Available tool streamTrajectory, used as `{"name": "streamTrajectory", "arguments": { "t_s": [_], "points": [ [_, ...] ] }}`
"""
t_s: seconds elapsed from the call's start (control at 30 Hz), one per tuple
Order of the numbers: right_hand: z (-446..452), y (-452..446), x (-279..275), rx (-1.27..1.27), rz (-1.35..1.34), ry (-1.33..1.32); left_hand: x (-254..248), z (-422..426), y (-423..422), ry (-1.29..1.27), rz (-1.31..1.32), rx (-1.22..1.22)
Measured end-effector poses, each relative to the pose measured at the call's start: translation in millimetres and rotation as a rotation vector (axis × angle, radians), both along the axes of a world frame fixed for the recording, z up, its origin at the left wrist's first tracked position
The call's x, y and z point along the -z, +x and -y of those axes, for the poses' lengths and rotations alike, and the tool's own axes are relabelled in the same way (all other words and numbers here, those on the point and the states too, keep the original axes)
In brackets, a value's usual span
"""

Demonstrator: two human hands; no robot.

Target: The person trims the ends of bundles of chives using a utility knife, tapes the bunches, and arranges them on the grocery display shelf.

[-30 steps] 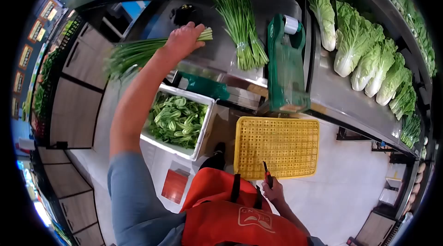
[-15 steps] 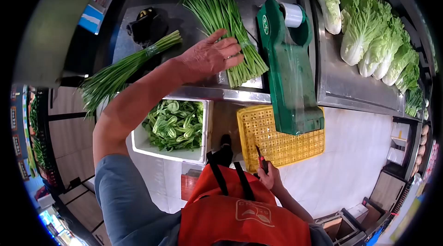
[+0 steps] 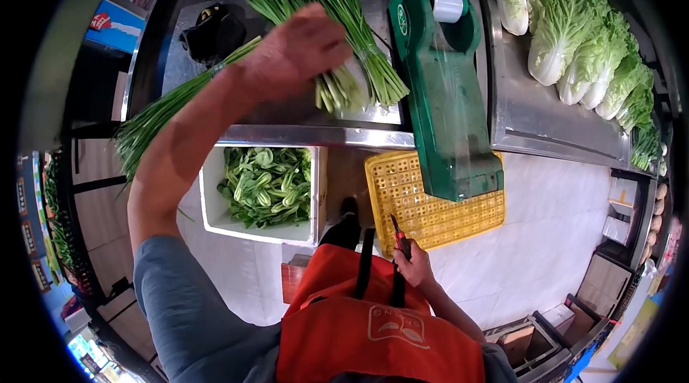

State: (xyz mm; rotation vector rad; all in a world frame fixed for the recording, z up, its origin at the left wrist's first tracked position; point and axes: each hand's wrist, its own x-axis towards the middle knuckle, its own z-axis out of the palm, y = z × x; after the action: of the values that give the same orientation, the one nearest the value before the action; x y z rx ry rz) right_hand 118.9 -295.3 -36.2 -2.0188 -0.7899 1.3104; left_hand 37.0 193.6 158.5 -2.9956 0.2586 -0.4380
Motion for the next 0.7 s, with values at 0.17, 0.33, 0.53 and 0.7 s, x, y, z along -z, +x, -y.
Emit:
{"name": "streamTrajectory", "arguments": {
  "t_s": [0.17, 0.33, 0.53, 0.7],
  "points": [
    [10, -1, -17, 0.046, -0.091, -0.089, -84, 24, -16, -0.498, 0.428, 0.035],
    [25, 11, -9, -0.092, -0.093, 0.059, -142, 116, -41, -0.826, 0.521, -0.085],
    [80, 43, -20, -0.124, -0.284, 0.202, -145, 295, -58, -0.992, 0.514, -0.634],
    [107, 82, -59, -0.131, -0.495, 0.206, -97, 394, -58, -0.953, 0.294, -0.77]
  ]
}}
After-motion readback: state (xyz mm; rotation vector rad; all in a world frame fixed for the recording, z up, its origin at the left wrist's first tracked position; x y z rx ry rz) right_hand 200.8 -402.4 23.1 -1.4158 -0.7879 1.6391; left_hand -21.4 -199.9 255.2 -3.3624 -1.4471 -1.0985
